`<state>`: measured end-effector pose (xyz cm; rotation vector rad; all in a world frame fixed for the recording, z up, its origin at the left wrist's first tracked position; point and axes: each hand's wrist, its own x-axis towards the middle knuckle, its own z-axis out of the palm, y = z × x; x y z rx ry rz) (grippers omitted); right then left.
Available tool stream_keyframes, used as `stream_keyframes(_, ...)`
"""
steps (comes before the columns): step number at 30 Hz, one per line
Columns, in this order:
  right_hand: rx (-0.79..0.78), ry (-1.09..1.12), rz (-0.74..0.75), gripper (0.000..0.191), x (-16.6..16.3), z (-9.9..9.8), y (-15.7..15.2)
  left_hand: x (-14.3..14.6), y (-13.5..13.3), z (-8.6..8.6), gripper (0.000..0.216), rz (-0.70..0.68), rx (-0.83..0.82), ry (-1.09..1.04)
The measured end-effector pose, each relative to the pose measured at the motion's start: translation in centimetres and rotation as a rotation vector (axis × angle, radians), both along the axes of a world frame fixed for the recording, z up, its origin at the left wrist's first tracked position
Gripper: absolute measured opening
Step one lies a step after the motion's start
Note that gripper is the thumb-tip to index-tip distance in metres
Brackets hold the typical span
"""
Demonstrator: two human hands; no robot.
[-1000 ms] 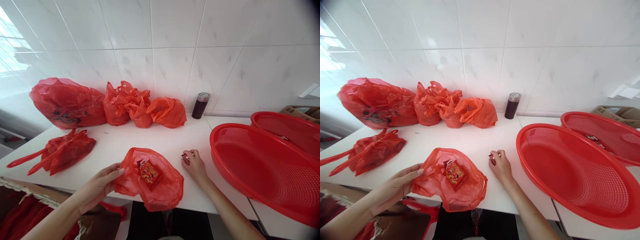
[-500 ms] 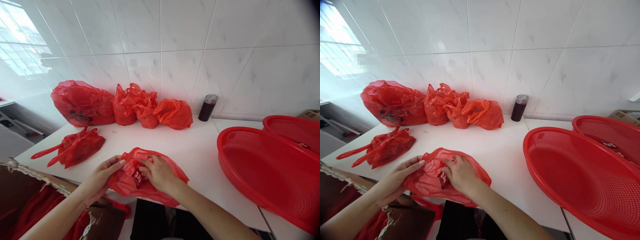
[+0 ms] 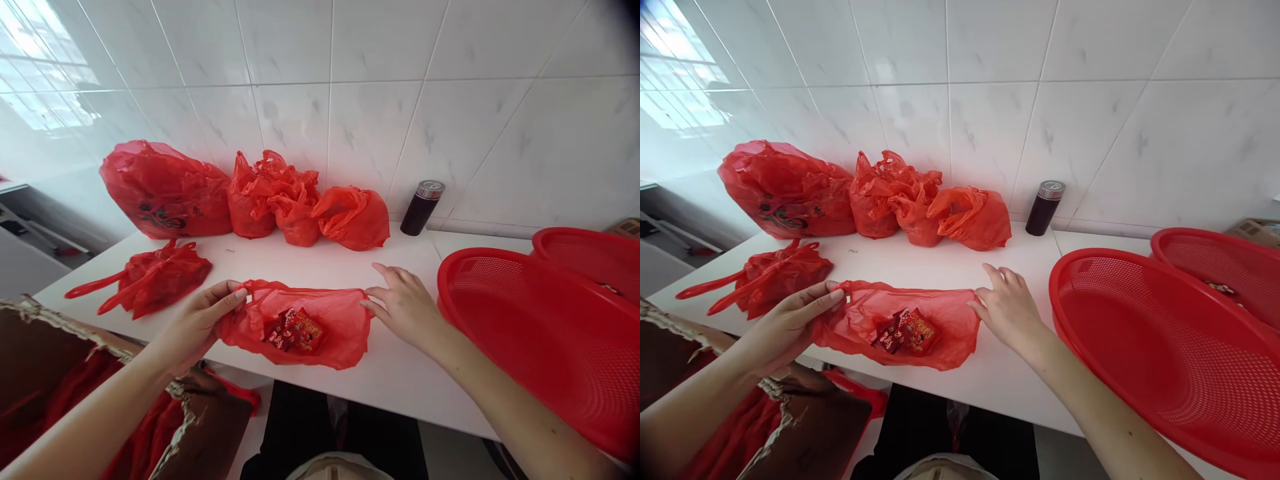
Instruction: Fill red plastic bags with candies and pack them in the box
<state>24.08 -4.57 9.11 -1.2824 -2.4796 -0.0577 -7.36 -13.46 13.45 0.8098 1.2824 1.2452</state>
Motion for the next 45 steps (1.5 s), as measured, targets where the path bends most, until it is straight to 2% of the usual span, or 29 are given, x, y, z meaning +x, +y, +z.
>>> stream_keyframes(2,-0.117,0.063,0.010,0.033,-0.5,-0.4,-0.6,0.3,0.3,0.4,0.023,-0.039,0.039,0.034)
stream_keyframes(4,-0.222,0.028,0.046,0.036,-1.2,-1.5,-1.5,0.5,0.2,0.7,0.022,-0.085,0.034,0.059)
stream_keyframes(6,-0.279,-0.110,0.014,0.030,-1.5,-2.6,-1.9,0.3,-0.1,1.0,0.024,-0.100,0.036,0.071)
stream_keyframes(8,-0.335,-0.245,-0.068,0.016,-1.0,-2.7,-1.4,-0.2,-0.4,1.7,0.025,-0.068,0.058,0.097)
stream_keyframes(10,-0.379,-0.254,-0.108,0.017,0.2,-1.0,-0.2,-0.9,-0.4,2.9,0.028,-0.014,0.090,0.149)
stream_keyframes(11,-0.389,-0.183,-0.099,0.022,0.9,0.3,0.6,-1.2,-0.3,3.7,0.029,0.015,0.116,0.165)
stream_keyframes(14,-0.389,0.259,-0.021,0.024,2.5,5.3,2.3,-1.2,0.3,6.2,0.029,0.083,0.236,0.117)
stream_keyframes(16,-0.433,0.501,0.055,0.020,2.9,7.9,2.9,-0.6,0.8,7.3,0.030,0.056,0.294,0.082)
stream_keyframes(18,-0.494,0.565,0.141,0.015,3.1,9.5,3.2,0.4,1.2,7.8,0.023,-0.027,0.296,0.088)
stream_keyframes(21,-0.509,0.625,0.173,0.013,3.6,10.3,3.6,1.9,1.8,7.7,0.022,-0.089,0.322,0.059)
stream_keyframes(23,-0.452,0.685,0.102,0.019,3.9,9.9,3.7,2.9,2.1,7.6,0.026,-0.120,0.352,0.024)
stream_keyframes(25,-0.431,0.646,0.027,0.032,3.7,8.4,3.3,3.8,2.4,7.4,0.026,-0.185,0.348,0.012)
stream_keyframes(27,-0.537,0.539,-0.014,0.054,2.9,5.7,2.4,4.6,2.6,7.2,0.023,-0.228,0.336,0.011)
stream_keyframes(29,-0.743,0.455,-0.003,0.066,1.9,2.8,1.1,4.9,2.7,7.0,0.019,-0.234,0.344,0.009)
stream_keyframes(31,-0.942,0.382,0.060,0.053,1.1,0.7,-0.1,4.6,2.7,6.8,0.018,-0.224,0.353,0.020)
stream_keyframes(33,-1.106,0.328,0.147,0.028,1.0,0.2,-0.6,3.8,2.6,6.7,0.022,-0.190,0.362,0.038)
stream_keyframes(34,-1.168,0.319,0.180,0.019,1.2,0.6,-0.5,3.3,2.5,6.6,0.024,-0.161,0.361,0.047)
stream_keyframes(36,-1.200,0.374,0.198,0.014,2.3,2.6,0.2,2.2,2.4,6.4,0.029,-0.086,0.340,0.054)
stream_keyframes(40,-0.999,0.663,0.104,0.025,4.9,8.9,2.0,0.8,2.4,5.9,0.034,0.020,0.277,0.047)
stream_keyframes(43,-0.869,0.627,0.132,0.028,5.5,13.0,1.9,1.0,2.7,5.7,0.033,-0.023,0.276,0.033)
stream_keyframes(45,-0.756,0.625,0.169,0.026,5.3,14.8,1.4,1.6,3.0,5.6,0.027,-0.078,0.294,0.051)
